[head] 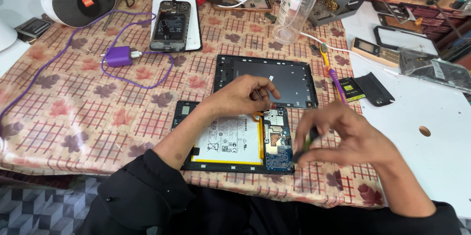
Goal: The person uses a screwdriver to remove screws from a disassembled tablet, detaches the screen assembly, and sets it aside. The person then closes the tablet casing and places it on the table.
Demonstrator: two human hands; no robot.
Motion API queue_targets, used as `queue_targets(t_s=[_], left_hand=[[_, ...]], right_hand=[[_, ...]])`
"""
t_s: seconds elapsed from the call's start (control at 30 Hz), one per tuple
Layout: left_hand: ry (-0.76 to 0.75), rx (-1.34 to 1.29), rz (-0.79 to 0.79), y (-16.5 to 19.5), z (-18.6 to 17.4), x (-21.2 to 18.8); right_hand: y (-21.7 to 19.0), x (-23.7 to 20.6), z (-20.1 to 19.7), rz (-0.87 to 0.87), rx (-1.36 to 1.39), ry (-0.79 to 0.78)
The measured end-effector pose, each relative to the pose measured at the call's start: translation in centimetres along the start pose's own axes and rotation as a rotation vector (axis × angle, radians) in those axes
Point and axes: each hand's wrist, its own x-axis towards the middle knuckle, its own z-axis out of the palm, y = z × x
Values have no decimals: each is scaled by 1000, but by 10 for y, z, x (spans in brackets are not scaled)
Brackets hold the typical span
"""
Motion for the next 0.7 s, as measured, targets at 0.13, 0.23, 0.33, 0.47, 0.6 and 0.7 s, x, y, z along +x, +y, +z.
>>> queue_targets(t_s=[0.13,0.23,0.33,0.47,0.6,0.7], left_hand=[[-6,-27,-6,0,1,0],[13,30,15,-1,1,0],[-5,-30,-15,-2,0,1],[4,-12,60,-5,1,1],[4,-43,33,-5,2,1],[-7,-111,3,-5,0,0]], right_hand=[[5,-5,-2,15,154,-121],[7,-7,-1,-19,327,-224],[10,-6,4,67,175,-57],[10,-5,6,109,98,-36],[8,-3,4,51,181,-107],[10,2,10,84,-59,95]])
